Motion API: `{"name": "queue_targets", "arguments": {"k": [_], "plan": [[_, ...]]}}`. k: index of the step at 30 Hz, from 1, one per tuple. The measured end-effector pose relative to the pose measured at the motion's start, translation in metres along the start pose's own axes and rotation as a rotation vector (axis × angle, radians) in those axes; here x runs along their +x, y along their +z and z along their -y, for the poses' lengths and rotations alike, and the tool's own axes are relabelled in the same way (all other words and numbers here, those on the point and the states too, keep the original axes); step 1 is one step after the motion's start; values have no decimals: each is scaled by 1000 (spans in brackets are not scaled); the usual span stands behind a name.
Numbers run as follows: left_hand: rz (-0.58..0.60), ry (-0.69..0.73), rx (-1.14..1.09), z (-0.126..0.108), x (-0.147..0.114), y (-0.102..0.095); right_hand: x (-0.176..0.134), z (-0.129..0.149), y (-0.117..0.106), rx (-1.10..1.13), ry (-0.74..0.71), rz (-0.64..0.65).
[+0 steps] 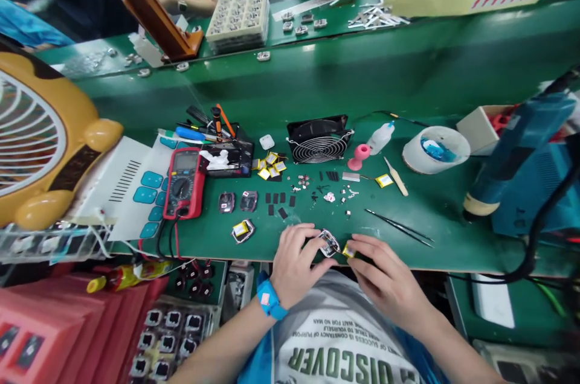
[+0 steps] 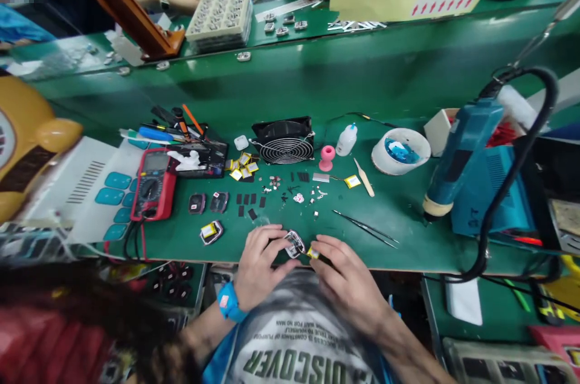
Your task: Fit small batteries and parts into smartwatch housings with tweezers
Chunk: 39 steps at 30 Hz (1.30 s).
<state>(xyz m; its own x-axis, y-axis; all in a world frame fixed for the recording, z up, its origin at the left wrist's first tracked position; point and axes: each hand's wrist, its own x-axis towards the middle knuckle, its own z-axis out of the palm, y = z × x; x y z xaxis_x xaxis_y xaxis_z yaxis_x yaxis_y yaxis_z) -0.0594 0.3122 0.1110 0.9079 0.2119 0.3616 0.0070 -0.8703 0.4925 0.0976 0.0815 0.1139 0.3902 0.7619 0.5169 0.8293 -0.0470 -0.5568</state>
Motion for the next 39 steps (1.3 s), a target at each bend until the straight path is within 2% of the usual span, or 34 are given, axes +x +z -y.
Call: {"name": "queue_targets", "arguments": {"k": [6, 9, 12, 16, 20, 24, 28, 31, 35, 39], "plan": [[-29, 10, -39, 5, -5, 10, -1, -43, -44, -389, 106, -65], [-49, 40, -33, 6, -5, 12, 0, -62, -50, -471, 171, -66], [-70, 91, -24, 7, -4, 12, 7, -62, -43, -381, 252, -47], [-37, 96, -6, 7, -4, 10, 20, -42, -29, -168, 402, -155], [16, 88, -8, 7, -5, 8, 30, -26, -23, 3, 455, -195], [-19, 128, 9, 9, -5, 11, 31, -29, -28, 164, 402, -180], [-47, 141, 28, 9, -5, 13, 28, -26, -29, 177, 357, -172], [-14, 127, 18, 9, -6, 14, 29, -11, -15, 278, 336, -155], [2, 111, -11, 8, -7, 14, 28, 8, 13, 395, 246, -83], [-36, 110, -13, 4, -3, 13, 13, 5, 32, 302, 143, -26]]}}
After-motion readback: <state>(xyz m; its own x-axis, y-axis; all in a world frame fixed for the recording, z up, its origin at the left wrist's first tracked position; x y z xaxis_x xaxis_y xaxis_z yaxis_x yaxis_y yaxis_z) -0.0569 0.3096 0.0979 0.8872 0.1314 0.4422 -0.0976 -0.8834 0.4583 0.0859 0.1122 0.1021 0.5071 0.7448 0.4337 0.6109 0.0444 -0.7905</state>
